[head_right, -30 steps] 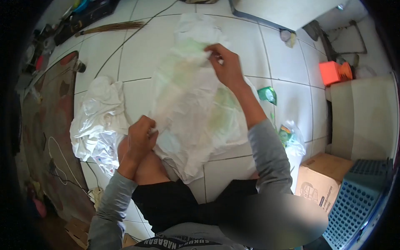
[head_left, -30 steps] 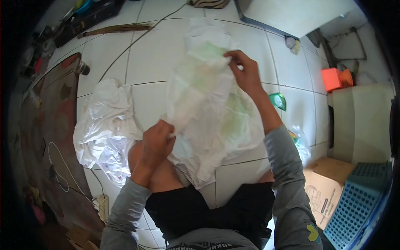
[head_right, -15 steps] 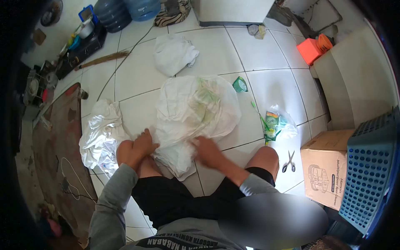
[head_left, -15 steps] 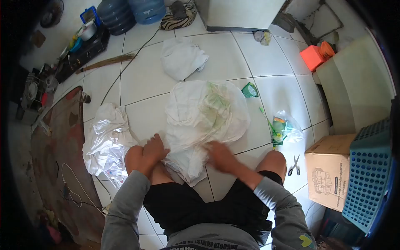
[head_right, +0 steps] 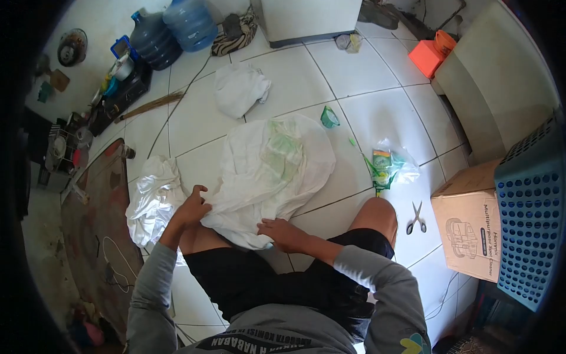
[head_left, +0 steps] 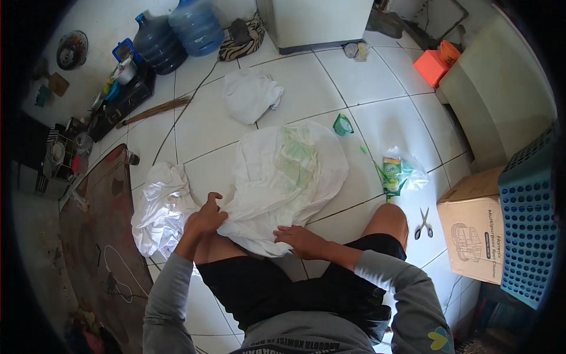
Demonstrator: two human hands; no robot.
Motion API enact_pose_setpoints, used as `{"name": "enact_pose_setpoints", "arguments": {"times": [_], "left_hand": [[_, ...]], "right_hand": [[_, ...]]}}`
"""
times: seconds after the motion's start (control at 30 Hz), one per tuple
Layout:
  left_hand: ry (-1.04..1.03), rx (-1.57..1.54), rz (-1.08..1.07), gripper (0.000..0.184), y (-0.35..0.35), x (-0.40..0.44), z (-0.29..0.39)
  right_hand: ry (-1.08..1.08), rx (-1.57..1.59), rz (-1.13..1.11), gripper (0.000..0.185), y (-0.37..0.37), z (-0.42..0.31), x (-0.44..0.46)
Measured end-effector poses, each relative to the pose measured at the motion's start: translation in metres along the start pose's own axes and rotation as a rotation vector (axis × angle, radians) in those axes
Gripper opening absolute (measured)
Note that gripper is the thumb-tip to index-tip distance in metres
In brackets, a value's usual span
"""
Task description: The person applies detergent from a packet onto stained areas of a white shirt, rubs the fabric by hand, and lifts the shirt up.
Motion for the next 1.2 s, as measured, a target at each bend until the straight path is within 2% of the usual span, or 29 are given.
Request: {"name": "enact_pose_setpoints", "arguments": {"times": [0.07,0.13,0.2,0.27,0.43,0.5,0.53,0.57,0.6,0.63,0.67,0.7,0.73,0.77,0.8,0.87,0.9,0.93,0.97,1.07,1.1,1.13,1.17,1.2], "left_hand": [[0.027,0.066,-0.03,0.07,0.002,-0.035,0.033],[0.042,0.134,-0.057,0.07,-0.002,-0.04,0.032],[0.026,-0.074,-0.105,0.071,-0.012,-0.039,0.008],[0.057,-0.055,-0.119,0.07,-0.007,-0.052,0.034],[0.056,-0.119,-0.098,0.066,0.015,-0.022,0.052],[0.127,-0.324,-0.21,0.064,0.027,0.002,0.085],[0.123,-0.325,-0.213,0.064,0.03,0.021,0.095],[0.119,-0.514,-0.166,0.065,0.033,0.043,0.102],[0.114,-0.703,-0.117,0.066,0.032,0.061,0.106],[0.106,-0.702,-0.117,0.066,0.025,0.072,0.113],[0.066,-0.779,0.048,0.065,0.023,0.086,0.121],[0.025,-0.854,0.21,0.064,0.021,0.103,0.122],[-0.073,-0.751,0.345,0.062,0.012,0.134,0.093],[-0.252,-0.427,0.415,0.063,-0.006,0.147,0.078],[-0.422,-0.098,0.479,0.064,-0.023,0.142,0.068],[-0.814,0.134,0.357,0.071,-0.061,0.109,0.075],[-0.807,0.129,0.36,0.071,-0.069,0.095,0.077],[-0.792,0.366,0.278,0.071,-0.082,0.078,0.081],[-0.771,0.603,0.19,0.071,-0.092,0.068,0.08],[-0.688,0.721,0.162,0.061,-0.097,0.095,0.04],[-0.689,0.721,0.167,0.061,-0.092,0.099,0.038],[-0.69,0.712,0.105,0.05,-0.086,0.105,0.039],[-0.691,0.702,0.043,0.04,-0.081,0.111,0.04],[-0.689,0.704,0.05,0.04,-0.073,0.11,0.046]], "right_hand": [[0.062,-0.019,0.032,0.057,0.003,-0.008,-0.017],[0.068,0.029,-0.06,0.057,0.001,-0.008,-0.025],[0.081,0.15,-0.066,0.058,0.0,-0.002,-0.028],[0.093,0.271,-0.074,0.058,0.006,-0.001,-0.029],[-0.129,0.579,-0.165,0.043,0.082,0.015,-0.026],[-0.323,0.681,-0.023,0.036,0.121,0.033,-0.03],[-0.393,0.768,0.084,0.035,0.134,0.052,-0.031],[-0.461,0.853,0.191,0.034,0.144,0.075,-0.032],[-0.461,0.849,0.194,0.034,0.149,0.1,-0.026],[-0.513,0.794,0.305,0.038,0.155,0.135,-0.02],[-0.56,0.737,0.424,0.042,0.157,0.163,-0.016],[-0.557,0.73,0.44,0.042,0.149,0.181,-0.011],[-0.733,0.394,0.615,0.049,0.145,0.2,-0.014],[-0.896,0.043,0.772,0.056,0.146,0.203,-0.021],[-0.898,0.04,0.779,0.056,0.14,0.193,-0.02],[-0.766,-0.487,0.901,0.067,0.141,0.141,-0.023],[-0.582,-0.383,0.774,0.065,0.132,0.125,-0.02],[-0.402,-0.274,0.641,0.064,0.116,0.108,-0.018],[-0.4,-0.271,0.632,0.064,0.103,0.094,-0.021],[-0.33,-0.655,0.435,0.058,0.076,0.078,-0.016],[-0.321,-0.757,0.386,0.056,0.065,0.095,-0.015],[-0.311,-0.858,0.337,0.054,0.063,0.102,-0.015],[-0.306,-0.86,0.34,0.054,0.064,0.11,-0.019],[-0.306,-0.644,0.224,0.052,0.065,0.12,-0.019]]}}
Point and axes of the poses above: each hand's wrist, its own x-axis towards the middle knuckle, its own y-axis out of the back of the hand, z = x × y, the point moved 5 cm from there along x, towards the middle knuckle, and after that the axes turned 8 degrees about -x, right-handed, at the moved point
